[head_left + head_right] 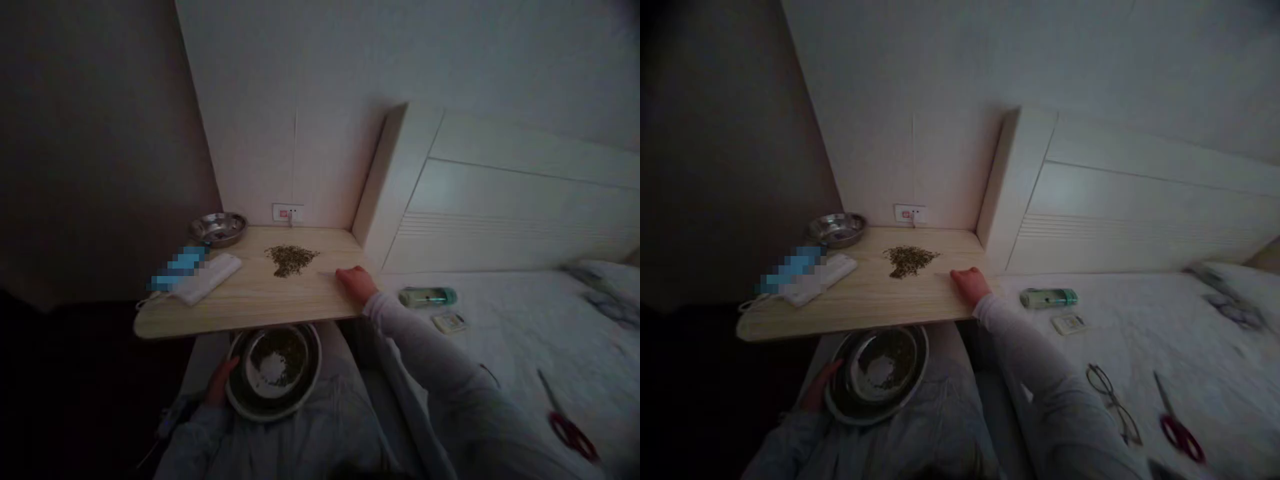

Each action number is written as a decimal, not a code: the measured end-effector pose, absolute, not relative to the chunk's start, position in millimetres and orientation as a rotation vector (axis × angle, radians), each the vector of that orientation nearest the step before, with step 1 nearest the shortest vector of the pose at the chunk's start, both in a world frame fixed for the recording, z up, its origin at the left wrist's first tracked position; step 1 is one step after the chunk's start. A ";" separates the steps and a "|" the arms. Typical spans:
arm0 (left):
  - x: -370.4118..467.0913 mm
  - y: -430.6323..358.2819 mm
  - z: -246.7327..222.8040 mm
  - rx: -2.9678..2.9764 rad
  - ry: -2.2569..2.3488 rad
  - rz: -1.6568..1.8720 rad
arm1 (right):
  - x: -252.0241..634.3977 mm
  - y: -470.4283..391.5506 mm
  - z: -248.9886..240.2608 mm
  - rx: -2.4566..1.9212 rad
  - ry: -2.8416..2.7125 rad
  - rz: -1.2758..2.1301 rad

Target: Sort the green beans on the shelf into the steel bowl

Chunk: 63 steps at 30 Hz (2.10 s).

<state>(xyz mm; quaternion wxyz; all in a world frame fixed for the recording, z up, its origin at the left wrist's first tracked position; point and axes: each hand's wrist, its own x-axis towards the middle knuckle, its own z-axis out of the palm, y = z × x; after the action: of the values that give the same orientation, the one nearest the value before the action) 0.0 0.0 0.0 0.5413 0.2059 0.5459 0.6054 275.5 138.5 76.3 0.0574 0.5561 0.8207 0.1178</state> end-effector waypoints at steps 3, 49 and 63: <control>-1.0 0.9 1.9 0.533 1.296 1.425 | 273.0 153.4 80.5 1.719 2.474 0.354; -16.2 8.1 -27.0 0.530 1.256 1.415 | 159.5 176.6 84.9 1.725 2.802 0.150; -14.6 4.3 -16.8 0.560 1.256 1.417 | 158.2 165.1 85.0 1.642 2.844 0.158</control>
<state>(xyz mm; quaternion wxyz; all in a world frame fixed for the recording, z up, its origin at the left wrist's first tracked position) -14.6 4.3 -16.8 0.5509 0.2369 0.5309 0.5988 158.2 165.1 85.0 -0.0730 0.4982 0.8627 0.0480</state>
